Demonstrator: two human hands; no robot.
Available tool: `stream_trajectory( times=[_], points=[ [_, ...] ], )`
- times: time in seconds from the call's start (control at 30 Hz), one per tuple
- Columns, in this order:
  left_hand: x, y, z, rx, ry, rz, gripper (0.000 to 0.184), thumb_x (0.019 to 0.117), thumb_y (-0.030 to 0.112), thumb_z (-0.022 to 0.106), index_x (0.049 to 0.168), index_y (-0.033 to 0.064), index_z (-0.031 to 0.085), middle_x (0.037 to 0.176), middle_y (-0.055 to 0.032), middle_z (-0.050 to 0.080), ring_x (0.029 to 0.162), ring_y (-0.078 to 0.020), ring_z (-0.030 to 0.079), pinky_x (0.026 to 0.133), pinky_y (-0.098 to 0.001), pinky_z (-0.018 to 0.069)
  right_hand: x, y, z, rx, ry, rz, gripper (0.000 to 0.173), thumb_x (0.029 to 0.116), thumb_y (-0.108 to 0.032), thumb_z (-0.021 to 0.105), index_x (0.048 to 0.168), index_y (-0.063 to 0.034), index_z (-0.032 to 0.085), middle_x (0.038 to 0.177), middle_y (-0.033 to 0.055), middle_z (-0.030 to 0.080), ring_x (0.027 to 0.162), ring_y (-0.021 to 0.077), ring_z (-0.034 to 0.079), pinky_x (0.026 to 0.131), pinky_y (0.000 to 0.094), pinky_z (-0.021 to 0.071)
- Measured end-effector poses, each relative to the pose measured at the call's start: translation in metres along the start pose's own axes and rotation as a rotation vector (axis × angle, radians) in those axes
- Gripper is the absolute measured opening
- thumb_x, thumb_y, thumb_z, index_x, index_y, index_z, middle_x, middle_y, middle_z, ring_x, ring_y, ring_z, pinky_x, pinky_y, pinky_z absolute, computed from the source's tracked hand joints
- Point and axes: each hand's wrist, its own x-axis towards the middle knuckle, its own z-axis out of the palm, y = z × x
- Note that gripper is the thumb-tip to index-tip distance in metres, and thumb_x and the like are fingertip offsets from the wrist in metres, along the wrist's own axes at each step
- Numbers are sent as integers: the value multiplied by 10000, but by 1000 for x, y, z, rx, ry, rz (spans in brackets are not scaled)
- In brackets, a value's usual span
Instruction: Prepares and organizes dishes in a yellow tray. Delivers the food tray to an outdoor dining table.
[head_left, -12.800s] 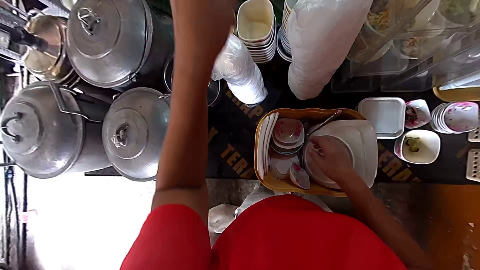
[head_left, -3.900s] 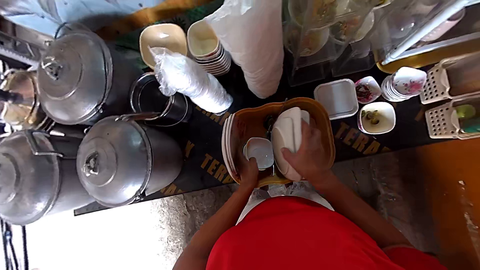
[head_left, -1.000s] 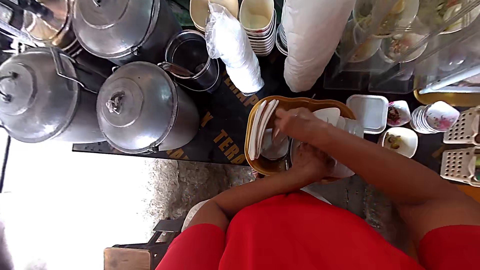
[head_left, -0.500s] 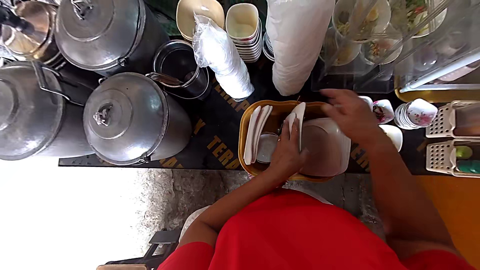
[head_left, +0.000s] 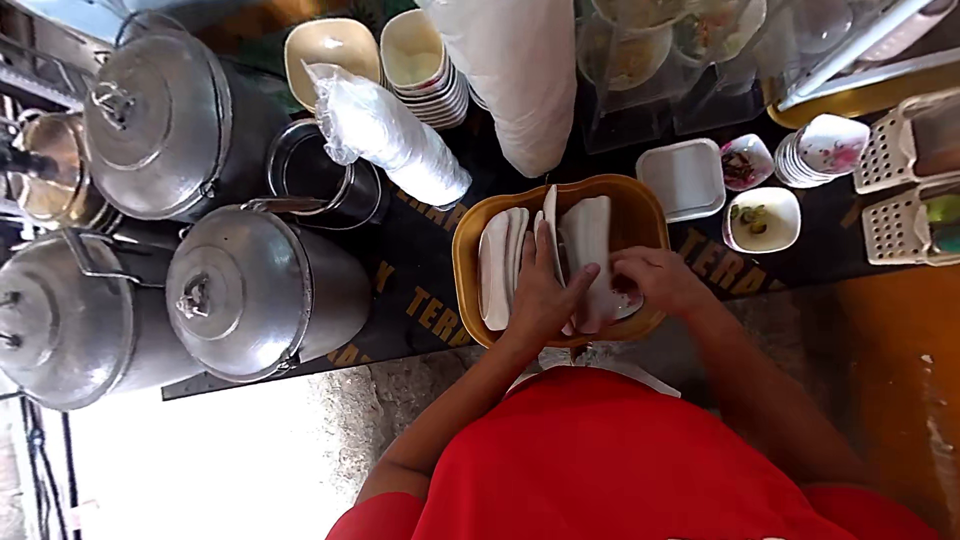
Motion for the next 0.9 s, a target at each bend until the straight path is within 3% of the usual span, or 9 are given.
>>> stream_trajectory(
  times=[0.13,0.2,0.27,0.33,0.47,0.53,0.6,0.7,0.9],
  points=[
    [2,-2,5,36,94,0,1119,854,385,805,1652,54,93,1669,-281,174,1520,-383,298,1188,-517,352,34,-2,-4,-170,-209,-74,348,1039,-42,430,1225,-62,723,1238,157,695,1124,286,662,972,514,511],
    [0,1,3,73,87,-23,1086,867,266,798,1654,66,76,1668,-271,183,1517,-373,307,1180,-505,364,53,27,5,-411,-163,-35,258,983,-17,588,1216,8,698,1225,259,666,1157,435,636,981,639,487],
    [-2,1,3,88,96,-11,1066,872,221,792,1657,89,83,1670,-259,187,1492,-380,346,1143,-530,404,58,59,26,-553,-155,19,404,919,-10,697,1308,58,614,1344,361,549,1209,547,572,992,704,476],
    [-1,-1,4,89,101,9,1064,869,214,798,1658,94,95,1666,-260,199,1480,-388,364,1131,-546,411,58,71,38,-648,-154,40,447,927,10,684,1352,92,571,1403,392,479,1262,572,515,1036,695,437],
    [1,-3,2,96,93,1,1069,854,216,806,1652,82,108,1654,-253,230,1465,-379,388,1126,-534,423,46,58,31,-703,-189,-91,288,1004,-27,583,1269,61,651,1301,327,586,1251,503,553,1034,628,466],
    [2,-5,2,90,90,-9,1073,850,220,806,1654,84,109,1658,-251,221,1473,-378,376,1131,-529,420,33,59,14,-688,34,-323,226,956,-55,659,1158,32,712,1145,291,657,1092,477,650,870,613,560],
    [2,-6,2,90,80,-17,1063,858,229,798,1654,87,108,1670,-247,200,1492,-373,350,1146,-530,403,25,55,-20,-638,266,-325,222,981,-33,627,1184,31,690,1151,299,654,1078,486,658,866,634,561],
    [1,-7,2,97,80,-22,1058,860,225,793,1657,101,109,1665,-243,215,1489,-368,356,1144,-530,407,28,64,-91,-354,587,-27,354,1043,-200,580,1282,53,642,1252,311,638,1175,473,623,1006,645,480],
    [0,-5,-1,102,64,-38,1059,860,223,798,1655,89,111,1664,-250,209,1490,-378,350,1146,-525,406,68,149,-194,186,974,381,497,961,-145,650,1410,24,522,1331,247,599,1091,314,674,931,465,570]
  ],
)
